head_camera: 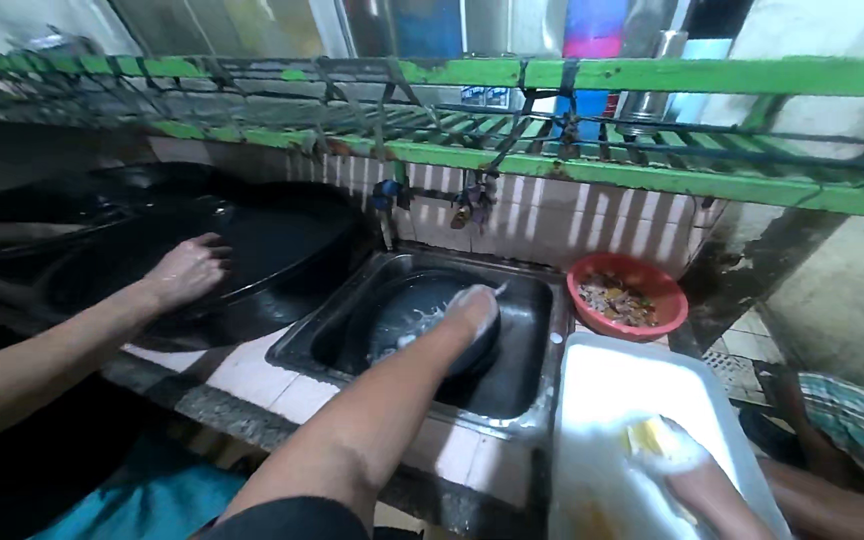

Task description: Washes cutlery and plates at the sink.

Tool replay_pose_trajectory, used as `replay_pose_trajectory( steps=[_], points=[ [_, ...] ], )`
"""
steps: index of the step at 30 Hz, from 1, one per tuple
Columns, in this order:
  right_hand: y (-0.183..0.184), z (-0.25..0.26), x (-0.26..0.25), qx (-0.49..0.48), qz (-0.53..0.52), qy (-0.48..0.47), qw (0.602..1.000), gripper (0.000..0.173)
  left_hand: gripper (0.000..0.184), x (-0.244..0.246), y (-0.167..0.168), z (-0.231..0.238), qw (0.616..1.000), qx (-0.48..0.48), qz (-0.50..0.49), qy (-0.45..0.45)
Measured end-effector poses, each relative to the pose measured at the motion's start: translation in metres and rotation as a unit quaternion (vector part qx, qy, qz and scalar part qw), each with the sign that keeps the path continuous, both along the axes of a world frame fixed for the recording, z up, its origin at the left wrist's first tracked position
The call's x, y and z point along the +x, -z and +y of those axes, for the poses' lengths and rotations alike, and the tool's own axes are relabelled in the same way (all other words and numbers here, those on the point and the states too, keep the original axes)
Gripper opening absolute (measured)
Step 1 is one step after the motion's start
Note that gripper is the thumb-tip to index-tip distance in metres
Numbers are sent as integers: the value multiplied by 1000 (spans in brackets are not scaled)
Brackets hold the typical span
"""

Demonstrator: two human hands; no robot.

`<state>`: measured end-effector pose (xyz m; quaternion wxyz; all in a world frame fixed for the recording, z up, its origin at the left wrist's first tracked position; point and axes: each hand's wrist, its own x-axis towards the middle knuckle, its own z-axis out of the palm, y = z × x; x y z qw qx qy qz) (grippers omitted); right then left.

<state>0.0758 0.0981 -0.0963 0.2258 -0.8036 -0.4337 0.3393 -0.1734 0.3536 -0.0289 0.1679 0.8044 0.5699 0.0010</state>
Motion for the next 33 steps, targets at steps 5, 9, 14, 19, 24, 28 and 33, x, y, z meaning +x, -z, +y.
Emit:
replay_pose_trajectory(
  steps=[5, 9, 14, 19, 24, 28, 33],
  points=[
    [-56, -1, -22, 201, 287, 218, 911, 39, 27, 77, -1, -79, 979, 61, 34, 193],
    [-68, 21, -21, 291, 337, 252, 859, 38, 27, 107, -4, -128, 962, 47, -61, 262],
    [-53, 21, 2, 230, 251, 305, 889, 38, 25, 116, -3, -147, 914, -288, -262, 112],
    [-43, 23, 3, 188, 159, 82, 966, 46, 25, 115, 26, -174, 867, -313, -385, -39],
    [-37, 44, 25, 285, 62, 176, 940, 38, 14, 111, 32, -184, 782, -353, -507, -90],
    [-51, 23, 7, 232, 158, 126, 952, 46, 9, 110, 25, -179, 763, -336, -540, -117],
    [-23, 36, 11, 251, 54, 43, 965, 41, 14, 113, 34, -192, 821, -279, -490, -90]
  ],
)
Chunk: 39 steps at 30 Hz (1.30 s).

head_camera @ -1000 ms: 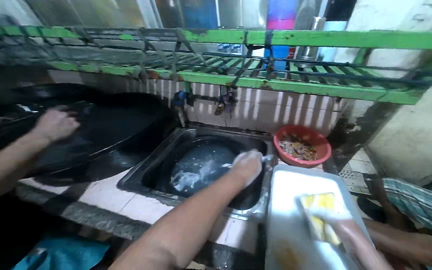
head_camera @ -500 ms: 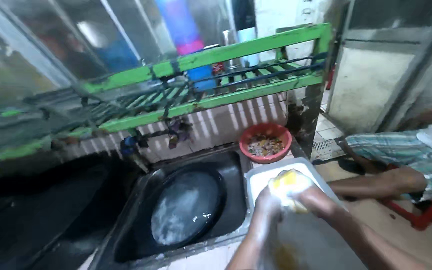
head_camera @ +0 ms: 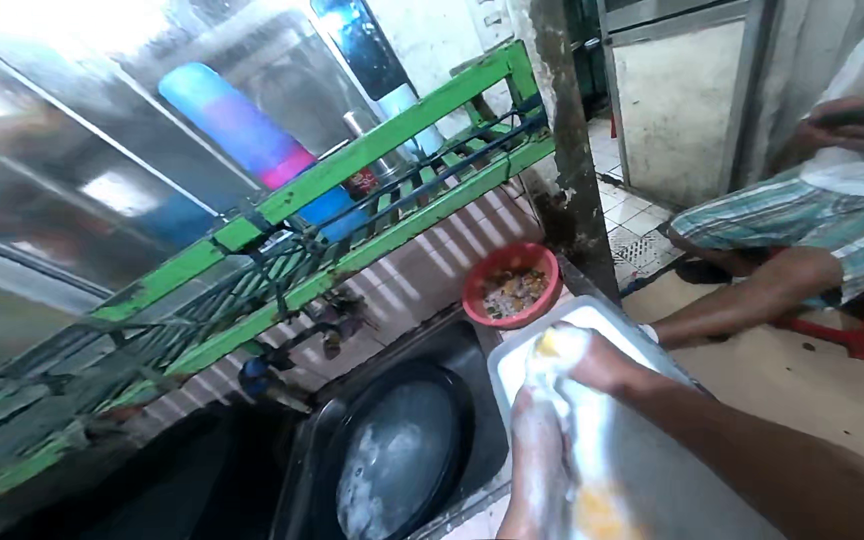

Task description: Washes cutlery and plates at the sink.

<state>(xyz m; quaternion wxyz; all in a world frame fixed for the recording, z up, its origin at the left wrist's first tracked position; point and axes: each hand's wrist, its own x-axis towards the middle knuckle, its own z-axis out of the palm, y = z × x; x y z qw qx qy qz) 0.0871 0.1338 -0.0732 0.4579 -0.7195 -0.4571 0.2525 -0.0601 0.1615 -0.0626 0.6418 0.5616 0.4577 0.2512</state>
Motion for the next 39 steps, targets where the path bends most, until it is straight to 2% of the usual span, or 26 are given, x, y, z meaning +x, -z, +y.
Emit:
replay_pose_trajectory(
  steps=[3, 7, 9, 11, 12, 14, 16, 19, 21, 22, 24, 25, 26, 28, 30, 32, 33, 35, 37, 39],
  points=[
    [0, 1, -3, 18, -17, 38, 999, 41, 13, 3, 0, 2, 1000, 5, -2, -7],
    [-22, -7, -18, -104, -27, -64, 992, 42, 27, -4, -5, 5, 1000, 11, 11, 4],
    [-2, 0, -7, -65, -54, -39, 996, 38, 23, -8, 0, 1, 1000, 4, 16, 14],
    [9, 9, 8, 31, -77, 37, 996, 35, 21, -11, -1, 0, 999, -24, 1, 21],
    [3, 13, 13, 67, -55, 70, 994, 36, 19, -12, -1, 0, 999, -43, -22, 24],
    [-8, 17, 19, 110, 63, 121, 985, 44, 19, -16, -3, 1, 995, -72, -66, 37],
    [-13, 10, 14, 73, 196, 88, 974, 51, 21, -20, -4, 2, 988, -90, -110, 56],
    [-18, 1, 2, -3, 207, -6, 978, 32, 20, -25, -3, 1, 981, -85, -139, 105],
    [-31, 4, 4, 26, 207, 57, 976, 30, 25, -29, 3, 0, 984, -59, -112, 128],
    [-39, 5, 7, 56, 260, 110, 958, 31, 28, -32, 5, -1, 985, -46, -95, 136],
    [-43, 9, 12, 119, 403, 182, 889, 29, 29, -33, 8, -2, 984, -27, -93, 151],
    [-42, 6, 9, 139, 444, 178, 867, 25, 29, -31, 7, -1, 985, -18, -94, 143],
    [-41, 0, 0, 138, 445, 147, 873, 23, 29, -28, 6, 0, 988, -8, -91, 129],
    [-40, -7, -23, 73, 379, 97, 917, 24, 27, -24, 0, 4, 992, 8, -57, 109],
    [-41, -4, -30, 19, 306, 69, 949, 29, 24, -27, -1, 16, 988, 12, -10, 151],
    [-34, -7, -22, -19, 214, 24, 976, 28, 32, -34, -6, 34, 978, 22, 36, 202],
    [-29, -8, -15, -52, 172, -15, 984, 28, 35, -37, -10, 43, 978, 44, 37, 200],
    [-29, -7, -13, -151, 80, -129, 977, 29, 45, -43, -20, 55, 980, 88, 0, 177],
    [-42, -6, -28, -216, -26, -239, 946, 31, 34, -40, -29, 55, 985, 104, -25, 135],
    [-57, -12, -39, -250, -26, -286, 925, 34, 27, -38, -46, 54, 992, 73, -38, 99]
  ],
)
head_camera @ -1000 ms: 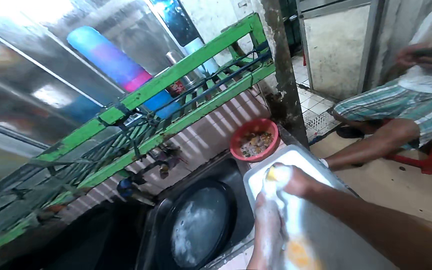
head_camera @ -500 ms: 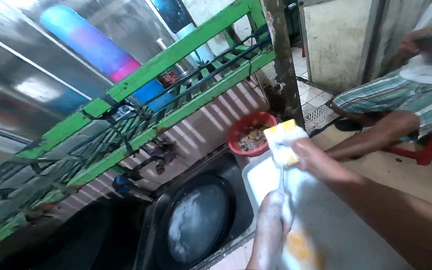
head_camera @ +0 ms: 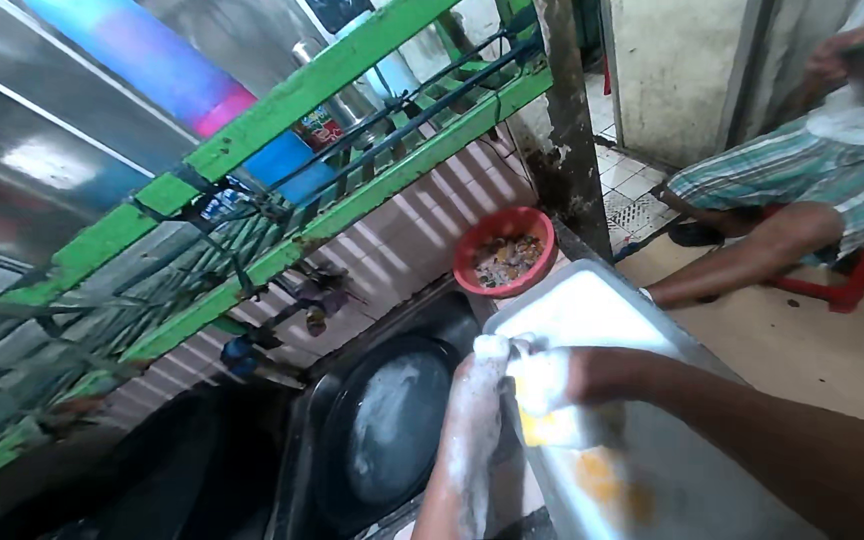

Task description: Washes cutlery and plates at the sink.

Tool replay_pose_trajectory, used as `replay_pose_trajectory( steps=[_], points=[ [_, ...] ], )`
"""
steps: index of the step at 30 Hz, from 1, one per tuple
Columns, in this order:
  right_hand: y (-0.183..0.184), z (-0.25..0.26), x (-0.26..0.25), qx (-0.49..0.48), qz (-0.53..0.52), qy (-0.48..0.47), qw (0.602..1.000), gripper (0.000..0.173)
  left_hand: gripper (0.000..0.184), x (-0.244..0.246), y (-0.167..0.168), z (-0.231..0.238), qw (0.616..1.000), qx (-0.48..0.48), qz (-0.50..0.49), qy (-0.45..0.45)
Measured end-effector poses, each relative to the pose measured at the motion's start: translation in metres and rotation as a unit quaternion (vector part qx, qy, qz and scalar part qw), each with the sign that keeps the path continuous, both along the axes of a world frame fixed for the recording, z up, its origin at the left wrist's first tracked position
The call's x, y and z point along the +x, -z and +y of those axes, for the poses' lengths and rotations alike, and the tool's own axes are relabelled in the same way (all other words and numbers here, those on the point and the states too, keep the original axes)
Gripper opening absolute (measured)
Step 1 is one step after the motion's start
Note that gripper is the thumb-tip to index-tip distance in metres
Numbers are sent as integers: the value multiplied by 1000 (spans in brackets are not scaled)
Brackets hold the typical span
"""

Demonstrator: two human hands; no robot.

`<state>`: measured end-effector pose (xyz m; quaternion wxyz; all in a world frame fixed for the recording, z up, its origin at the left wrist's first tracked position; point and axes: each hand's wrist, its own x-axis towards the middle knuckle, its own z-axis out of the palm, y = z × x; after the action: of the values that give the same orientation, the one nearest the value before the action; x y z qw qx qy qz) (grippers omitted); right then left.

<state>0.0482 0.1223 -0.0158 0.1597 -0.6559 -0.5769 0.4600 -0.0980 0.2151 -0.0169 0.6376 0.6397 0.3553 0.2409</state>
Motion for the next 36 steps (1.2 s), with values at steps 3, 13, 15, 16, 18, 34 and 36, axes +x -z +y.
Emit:
replay_pose_trajectory(
  steps=[3, 13, 15, 16, 18, 34, 36],
  points=[
    [5, -19, 9, 11, 76, 9, 997, 28, 36, -14, -8, 33, 998, -9, -58, -21],
    [36, -83, 56, 126, -72, 33, 989, 34, 57, -106, 11, 195, 885, 247, 351, -180],
    [48, -92, 61, 187, -94, 15, 978, 31, 53, -77, 12, 172, 871, 278, 378, -146],
    [55, -95, 63, 204, -97, 17, 974, 30, 48, -55, 11, 150, 874, 293, 368, -120],
    [60, -100, 66, 210, -90, 20, 973, 31, 39, -6, 16, 104, 888, 321, 326, -36],
    [70, -107, 71, 187, 67, 183, 963, 57, 40, 112, 127, -53, 782, 301, 484, 252],
    [78, -105, 68, 204, 57, 189, 959, 56, 42, 141, 62, -80, 775, 195, 532, 280]
  ],
)
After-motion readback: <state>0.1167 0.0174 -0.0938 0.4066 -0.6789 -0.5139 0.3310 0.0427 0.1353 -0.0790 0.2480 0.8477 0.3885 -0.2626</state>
